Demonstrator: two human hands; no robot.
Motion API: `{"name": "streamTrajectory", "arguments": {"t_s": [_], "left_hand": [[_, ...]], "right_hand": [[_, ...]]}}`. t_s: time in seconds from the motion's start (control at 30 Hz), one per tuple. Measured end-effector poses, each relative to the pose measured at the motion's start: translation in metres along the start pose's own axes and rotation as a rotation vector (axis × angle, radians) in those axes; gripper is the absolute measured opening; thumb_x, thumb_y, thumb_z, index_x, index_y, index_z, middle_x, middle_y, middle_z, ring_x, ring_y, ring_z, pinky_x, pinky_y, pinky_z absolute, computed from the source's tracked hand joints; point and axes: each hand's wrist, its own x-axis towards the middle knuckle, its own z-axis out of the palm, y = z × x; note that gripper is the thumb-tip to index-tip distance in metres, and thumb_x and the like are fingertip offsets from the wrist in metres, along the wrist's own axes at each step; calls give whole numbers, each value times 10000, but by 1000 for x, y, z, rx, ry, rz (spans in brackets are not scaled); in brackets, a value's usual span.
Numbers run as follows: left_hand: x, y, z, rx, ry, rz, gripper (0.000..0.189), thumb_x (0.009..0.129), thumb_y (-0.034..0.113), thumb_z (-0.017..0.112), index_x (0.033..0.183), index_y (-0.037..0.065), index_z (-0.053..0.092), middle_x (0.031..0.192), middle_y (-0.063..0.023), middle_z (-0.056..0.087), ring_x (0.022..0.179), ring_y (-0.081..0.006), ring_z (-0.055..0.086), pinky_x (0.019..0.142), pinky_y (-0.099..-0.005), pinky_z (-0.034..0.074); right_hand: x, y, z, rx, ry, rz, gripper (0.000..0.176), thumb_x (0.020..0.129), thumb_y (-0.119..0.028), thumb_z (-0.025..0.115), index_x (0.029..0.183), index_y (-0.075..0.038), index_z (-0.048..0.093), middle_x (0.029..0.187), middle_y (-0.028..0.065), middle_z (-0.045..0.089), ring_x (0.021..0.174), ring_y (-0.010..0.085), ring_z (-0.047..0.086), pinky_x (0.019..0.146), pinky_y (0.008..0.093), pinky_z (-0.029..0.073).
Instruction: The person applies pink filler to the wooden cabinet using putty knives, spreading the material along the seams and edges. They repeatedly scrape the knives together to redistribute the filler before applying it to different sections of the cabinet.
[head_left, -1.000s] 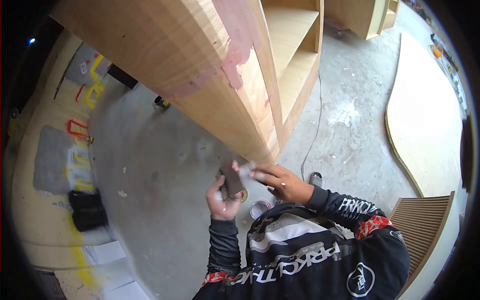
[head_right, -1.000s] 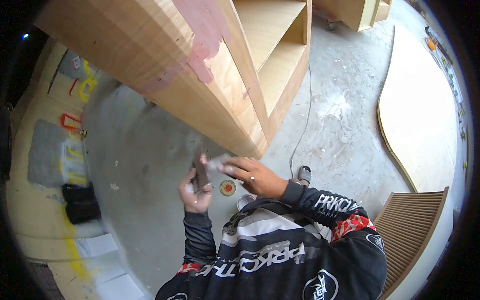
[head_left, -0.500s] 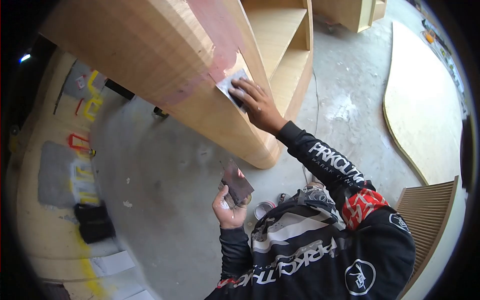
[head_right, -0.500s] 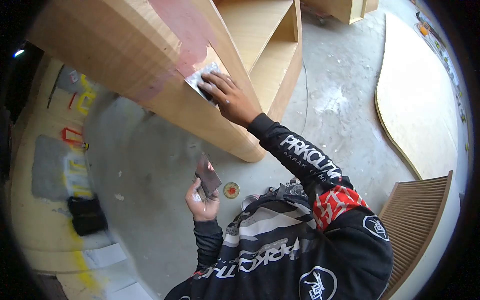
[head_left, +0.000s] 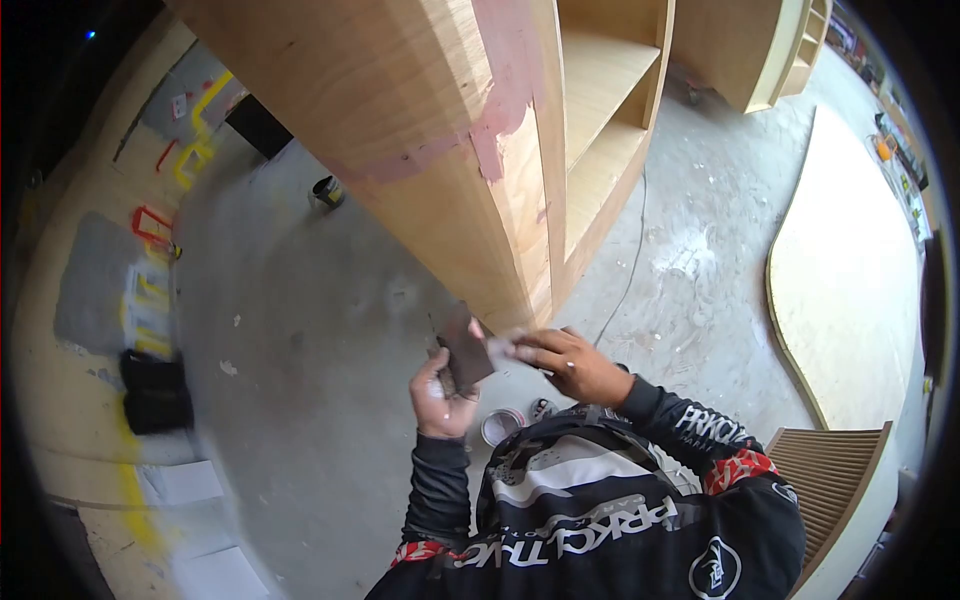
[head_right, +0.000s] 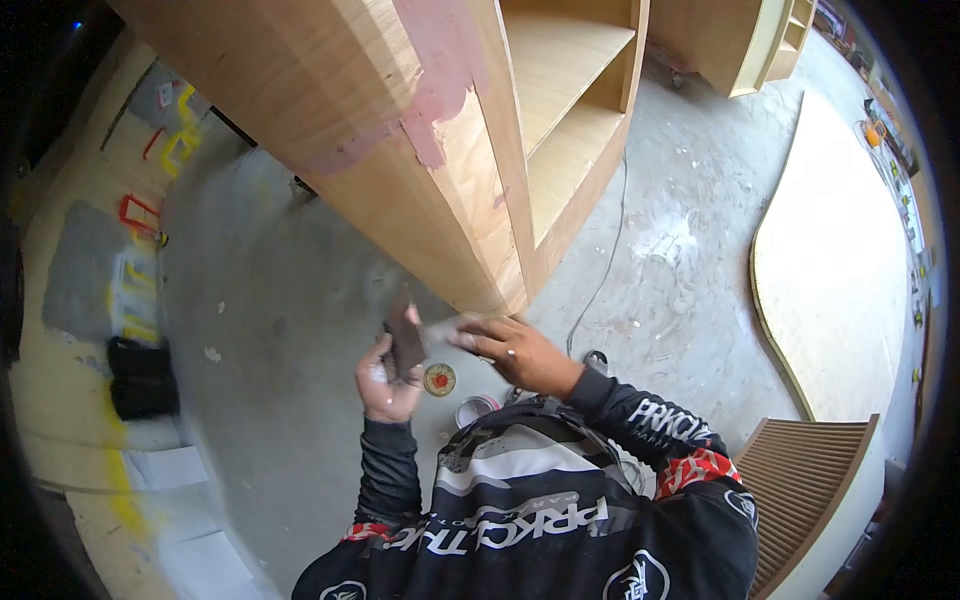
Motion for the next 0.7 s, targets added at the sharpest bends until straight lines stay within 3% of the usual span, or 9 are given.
{"name": "streamTrajectory", "arguments": {"t_s": [0.07,0.13,0.17,0.23,0.3,0.4,0.5,0.57,0.7], "left_hand": [[-3,1,20,144,18,287,326,914,144,573,1222,40,585,1150,-100,652,1009,-216,654,795,-379,556],[-3,-3,36,482,-118,662,332,949,121,539,1257,-4,552,1193,-134,612,1080,-284,601,985,-442,448],[-5,-5,39,780,-180,809,341,961,132,532,1280,12,541,1221,-145,604,1105,-302,595,992,-449,442],[-3,-6,38,1285,-377,1059,382,949,108,522,1330,71,519,1286,-175,578,1182,-352,555,1021,-478,409],[13,-5,30,1492,-724,1305,551,867,-4,522,1385,185,498,1372,-220,536,1317,-434,460,1080,-537,332],[15,-8,17,1777,-641,1253,566,803,-34,529,1344,133,539,1370,-159,556,1308,-396,481,1090,-546,316],[11,7,3,2006,-434,1092,560,788,-55,515,1325,100,560,1368,-131,562,1286,-364,506,1085,-522,338],[10,5,-19,1921,-313,930,552,792,-64,507,1321,82,568,1365,-115,568,1267,-346,522,1078,-502,359],[1,-10,-33,1725,-193,857,451,920,4,498,1363,76,537,1350,-114,579,1231,-326,553,1048,-408,415]], "right_hand": [[-21,25,-3,-72,-194,166,477,848,46,569,1305,-91,558,1259,140,608,1172,312,578,973,411,463],[-25,22,5,760,146,633,388,878,11,539,1261,-44,559,1169,125,638,1089,275,616,925,414,488],[-27,23,7,1178,328,856,349,893,-6,524,1240,-21,559,1125,118,652,1047,257,635,901,415,500],[-5,-8,-14,1607,390,1025,260,918,-139,531,1151,-27,563,1035,94,655,941,236,658,903,393,523],[-2,-10,-11,1809,312,1001,285,912,-161,523,1167,-37,562,1041,80,657,948,244,657,941,420,505],[10,-26,-17,1923,315,834,312,895,-151,537,1187,-43,561,1071,76,660,993,236,648,969,413,487],[18,15,-27,1828,411,621,426,885,-115,553,1299,-24,505,1177,97,642,1063,224,632,990,388,465],[53,5,-45,1334,572,421,454,878,-10,521,1330,-6,484,1222,99,617,1107,217,604,980,389,466],[106,16,-64,128,523,-39,540,817,42,549,1344,-68,504,1278,112,578,1162,298,553,989,382,435]]}}
